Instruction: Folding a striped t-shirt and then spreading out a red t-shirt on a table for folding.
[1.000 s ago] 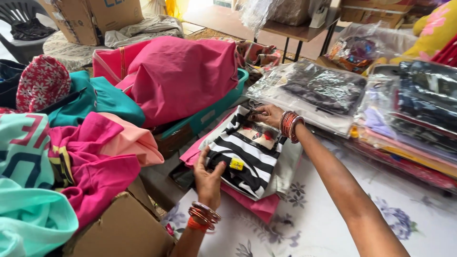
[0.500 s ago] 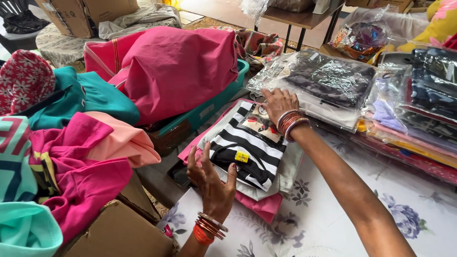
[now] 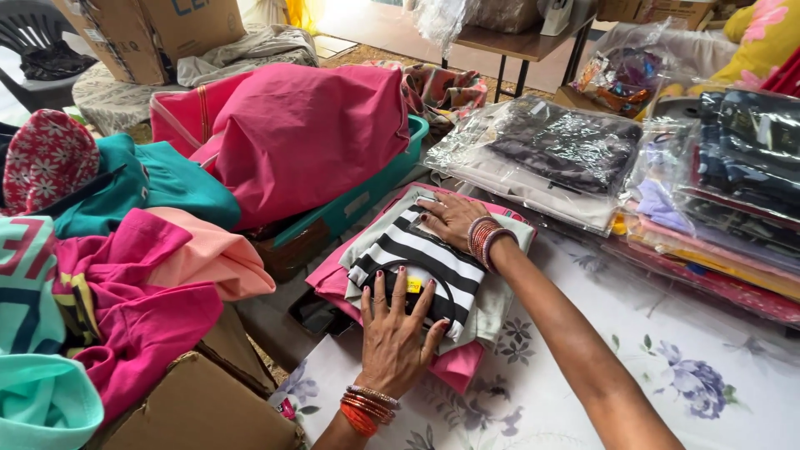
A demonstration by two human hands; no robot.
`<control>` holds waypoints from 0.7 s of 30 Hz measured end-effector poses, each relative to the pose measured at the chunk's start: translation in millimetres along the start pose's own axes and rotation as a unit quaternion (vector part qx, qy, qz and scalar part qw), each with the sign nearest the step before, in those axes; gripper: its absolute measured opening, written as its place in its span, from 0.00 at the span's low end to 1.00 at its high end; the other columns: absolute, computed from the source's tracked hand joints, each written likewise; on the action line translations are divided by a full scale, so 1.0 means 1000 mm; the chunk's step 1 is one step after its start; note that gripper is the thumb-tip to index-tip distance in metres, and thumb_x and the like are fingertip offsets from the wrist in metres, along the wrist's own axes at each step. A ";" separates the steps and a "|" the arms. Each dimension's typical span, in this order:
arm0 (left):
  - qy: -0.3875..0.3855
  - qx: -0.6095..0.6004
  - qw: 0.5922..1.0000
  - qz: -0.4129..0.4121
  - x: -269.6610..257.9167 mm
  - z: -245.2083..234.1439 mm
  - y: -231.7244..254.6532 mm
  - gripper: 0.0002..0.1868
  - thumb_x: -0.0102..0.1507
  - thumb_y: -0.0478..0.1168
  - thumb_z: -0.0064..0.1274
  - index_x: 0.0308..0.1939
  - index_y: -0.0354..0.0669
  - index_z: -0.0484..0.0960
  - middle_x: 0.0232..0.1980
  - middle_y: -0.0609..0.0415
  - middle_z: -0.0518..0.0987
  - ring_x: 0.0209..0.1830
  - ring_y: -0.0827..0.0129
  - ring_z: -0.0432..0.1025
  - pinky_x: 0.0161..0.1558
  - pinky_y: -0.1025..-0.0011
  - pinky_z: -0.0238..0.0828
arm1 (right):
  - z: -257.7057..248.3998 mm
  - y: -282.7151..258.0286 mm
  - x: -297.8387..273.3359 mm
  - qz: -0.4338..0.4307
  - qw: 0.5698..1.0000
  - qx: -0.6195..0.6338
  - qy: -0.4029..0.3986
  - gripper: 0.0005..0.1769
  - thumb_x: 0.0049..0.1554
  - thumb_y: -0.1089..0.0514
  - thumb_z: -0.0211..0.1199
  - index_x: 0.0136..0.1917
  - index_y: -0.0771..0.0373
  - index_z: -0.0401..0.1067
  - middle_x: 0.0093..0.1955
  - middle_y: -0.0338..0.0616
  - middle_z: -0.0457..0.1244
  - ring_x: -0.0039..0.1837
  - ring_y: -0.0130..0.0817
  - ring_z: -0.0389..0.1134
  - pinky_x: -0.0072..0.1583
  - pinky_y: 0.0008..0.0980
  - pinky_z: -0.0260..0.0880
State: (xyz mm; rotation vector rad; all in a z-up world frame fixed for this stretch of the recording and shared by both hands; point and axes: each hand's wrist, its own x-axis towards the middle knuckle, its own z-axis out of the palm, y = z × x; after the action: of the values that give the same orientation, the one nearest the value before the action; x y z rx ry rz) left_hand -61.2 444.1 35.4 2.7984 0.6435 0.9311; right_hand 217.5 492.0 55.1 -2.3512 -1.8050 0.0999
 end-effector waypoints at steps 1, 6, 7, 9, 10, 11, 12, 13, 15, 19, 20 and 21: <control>0.000 -0.001 1.000 0.000 0.001 0.002 -0.001 0.33 0.66 0.62 0.44 0.71 0.54 0.70 0.77 0.35 0.55 0.76 0.33 0.43 0.71 0.39 0.31 | -0.004 -0.003 -0.002 0.001 1.000 -0.001 0.000 0.35 0.62 0.29 0.36 0.80 0.35 0.51 0.84 0.43 0.42 0.83 0.46 0.42 0.78 0.52 0.39; 0.025 -0.007 1.000 0.009 -0.002 0.007 -0.003 0.32 0.66 0.62 0.45 0.69 0.53 0.73 0.76 0.36 0.58 0.76 0.33 0.45 0.72 0.39 0.31 | 0.037 0.037 0.035 -0.030 0.999 0.015 -0.002 0.37 0.60 0.31 0.27 0.80 0.33 0.47 0.84 0.44 0.39 0.82 0.46 0.39 0.77 0.54 0.32; 0.027 -0.005 1.000 0.009 -0.002 0.008 -0.003 0.32 0.66 0.62 0.45 0.69 0.53 0.73 0.76 0.36 0.58 0.76 0.33 0.45 0.72 0.39 0.31 | 0.035 0.043 0.030 -0.032 0.999 0.014 -0.001 0.37 0.60 0.31 0.27 0.80 0.33 0.47 0.84 0.44 0.39 0.82 0.46 0.39 0.77 0.54 0.32; 0.046 -0.016 0.999 0.013 -0.003 0.009 -0.004 0.32 0.65 0.62 0.46 0.68 0.53 0.74 0.75 0.37 0.60 0.76 0.34 0.47 0.72 0.40 0.33 | 0.031 0.057 0.020 -0.056 0.989 0.114 0.073 0.41 0.61 0.26 0.23 0.82 0.39 0.45 0.84 0.46 0.42 0.83 0.46 0.43 0.79 0.53 0.37; 0.048 -0.015 0.999 0.012 -0.003 0.008 -0.003 0.32 0.65 0.62 0.46 0.68 0.53 0.74 0.75 0.37 0.60 0.76 0.34 0.47 0.72 0.40 0.33 | 0.030 0.064 0.012 -0.058 0.989 0.114 0.073 0.41 0.61 0.26 0.23 0.82 0.39 0.45 0.84 0.46 0.42 0.83 0.46 0.43 0.79 0.53 0.37; 0.046 -0.009 0.999 0.010 -0.002 0.006 -0.002 0.31 0.65 0.62 0.47 0.68 0.52 0.74 0.75 0.38 0.60 0.76 0.34 0.47 0.72 0.40 0.34 | 0.028 0.071 0.005 -0.075 0.971 0.187 0.126 0.45 0.62 0.22 0.20 0.83 0.43 0.44 0.84 0.48 0.45 0.84 0.46 0.45 0.81 0.51 0.42; 0.045 -0.002 0.999 0.008 -0.002 0.005 -0.001 0.31 0.65 0.61 0.47 0.68 0.52 0.75 0.75 0.38 0.61 0.76 0.35 0.48 0.73 0.40 0.34 | 0.027 0.078 -0.003 -0.090 0.945 0.259 0.176 0.49 0.63 0.19 0.17 0.84 0.47 0.43 0.84 0.50 0.47 0.84 0.46 0.48 0.83 0.50 0.46; 0.047 0.000 0.999 0.003 0.000 0.007 -0.001 0.31 0.65 0.61 0.47 0.68 0.52 0.75 0.75 0.38 0.61 0.76 0.35 0.48 0.73 0.40 0.34 | 0.023 0.073 -0.033 -0.095 0.945 0.260 0.173 0.49 0.63 0.19 0.17 0.84 0.47 0.43 0.84 0.50 0.47 0.84 0.46 0.48 0.83 0.50 0.46; 0.032 0.004 0.999 0.001 -0.001 0.008 -0.004 0.31 0.65 0.62 0.47 0.67 0.52 0.75 0.75 0.38 0.61 0.76 0.33 0.48 0.72 0.40 0.35 | 0.016 0.057 -0.090 -0.099 0.971 0.068 0.205 0.42 0.64 0.27 0.21 0.83 0.44 0.47 0.83 0.52 0.45 0.84 0.53 0.41 0.78 0.63 0.30; 0.046 0.012 0.999 -0.015 -0.006 0.015 -0.007 0.32 0.65 0.64 0.47 0.70 0.57 0.72 0.76 0.38 0.61 0.75 0.32 0.50 0.72 0.39 0.37 | 0.052 0.060 -0.214 -0.182 0.976 0.001 0.117 0.35 0.64 0.31 0.27 0.80 0.37 0.50 0.85 0.46 0.40 0.85 0.49 0.38 0.77 0.64 0.30; 0.049 0.017 0.999 -0.001 -0.007 0.014 -0.007 0.33 0.66 0.63 0.48 0.72 0.58 0.69 0.76 0.37 0.61 0.75 0.31 0.50 0.72 0.37 0.38 | 0.064 0.062 -0.245 -0.189 0.980 -0.036 0.060 0.37 0.62 0.29 0.30 0.80 0.37 0.47 0.85 0.44 0.38 0.84 0.48 0.36 0.76 0.63 0.30; 0.052 0.021 0.998 0.017 -0.006 0.014 -0.006 0.35 0.66 0.63 0.48 0.75 0.59 0.66 0.77 0.36 0.60 0.75 0.31 0.50 0.71 0.36 0.39 | 0.074 0.068 -0.278 -0.192 0.978 -0.076 0.008 0.40 0.60 0.26 0.32 0.81 0.37 0.45 0.85 0.42 0.35 0.83 0.46 0.33 0.74 0.62 0.30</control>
State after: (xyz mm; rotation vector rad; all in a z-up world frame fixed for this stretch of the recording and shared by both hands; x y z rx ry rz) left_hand -59.4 447.7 19.7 2.8221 0.6368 1.0880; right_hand 197.2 214.6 -44.1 -2.0368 -2.2915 -0.1117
